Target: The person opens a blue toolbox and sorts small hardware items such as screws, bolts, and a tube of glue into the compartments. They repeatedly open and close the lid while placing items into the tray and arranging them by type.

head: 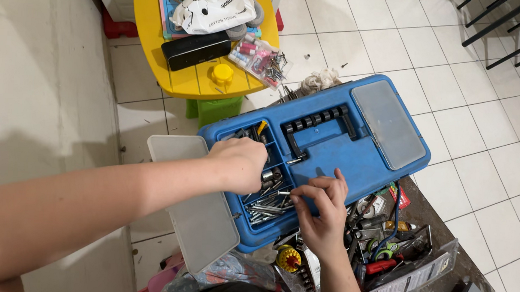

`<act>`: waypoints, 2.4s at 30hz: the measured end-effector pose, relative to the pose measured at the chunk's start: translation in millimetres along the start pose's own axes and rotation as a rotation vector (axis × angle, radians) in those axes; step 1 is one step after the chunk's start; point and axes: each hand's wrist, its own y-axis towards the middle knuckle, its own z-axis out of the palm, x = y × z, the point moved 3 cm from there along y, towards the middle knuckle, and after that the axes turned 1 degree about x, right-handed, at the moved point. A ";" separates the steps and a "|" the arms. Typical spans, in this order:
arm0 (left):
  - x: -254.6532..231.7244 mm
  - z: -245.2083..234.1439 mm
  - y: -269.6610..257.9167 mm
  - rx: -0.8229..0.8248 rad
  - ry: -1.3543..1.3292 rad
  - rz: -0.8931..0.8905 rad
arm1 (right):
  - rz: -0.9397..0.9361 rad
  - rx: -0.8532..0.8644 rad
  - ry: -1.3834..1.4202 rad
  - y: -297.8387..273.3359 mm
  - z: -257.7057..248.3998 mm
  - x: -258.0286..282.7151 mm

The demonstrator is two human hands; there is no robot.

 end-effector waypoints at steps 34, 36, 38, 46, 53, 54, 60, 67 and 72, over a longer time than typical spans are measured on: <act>-37.6 33.8 5.5 0.013 0.153 0.278 | 0.031 0.172 -0.095 -4.1 -19.2 7.3; -39.8 43.6 5.8 -0.020 0.263 0.431 | 0.034 0.186 -0.087 -6.0 -17.3 4.2; -41.5 50.9 7.6 -0.047 0.272 0.494 | 0.033 0.194 -0.089 -6.8 -14.9 1.5; -42.3 50.3 11.1 -0.096 0.273 0.505 | 0.050 0.158 -0.104 -8.9 -14.5 -2.0; -42.6 38.1 37.1 -0.198 0.279 0.655 | 0.040 0.119 -0.193 -8.2 -14.9 1.5; -43.9 39.0 40.3 -0.203 0.313 0.702 | 0.032 0.137 -0.227 -8.0 -13.6 4.7; -53.0 26.2 40.8 -0.188 0.389 0.848 | 0.006 0.230 -0.406 2.8 -9.4 25.0; -26.5 -25.3 38.5 -0.166 0.109 0.602 | -0.031 0.482 -0.545 25.2 -8.5 33.8; -17.5 -20.3 37.4 -0.171 0.123 0.574 | -0.028 0.677 -0.640 47.0 -1.8 35.0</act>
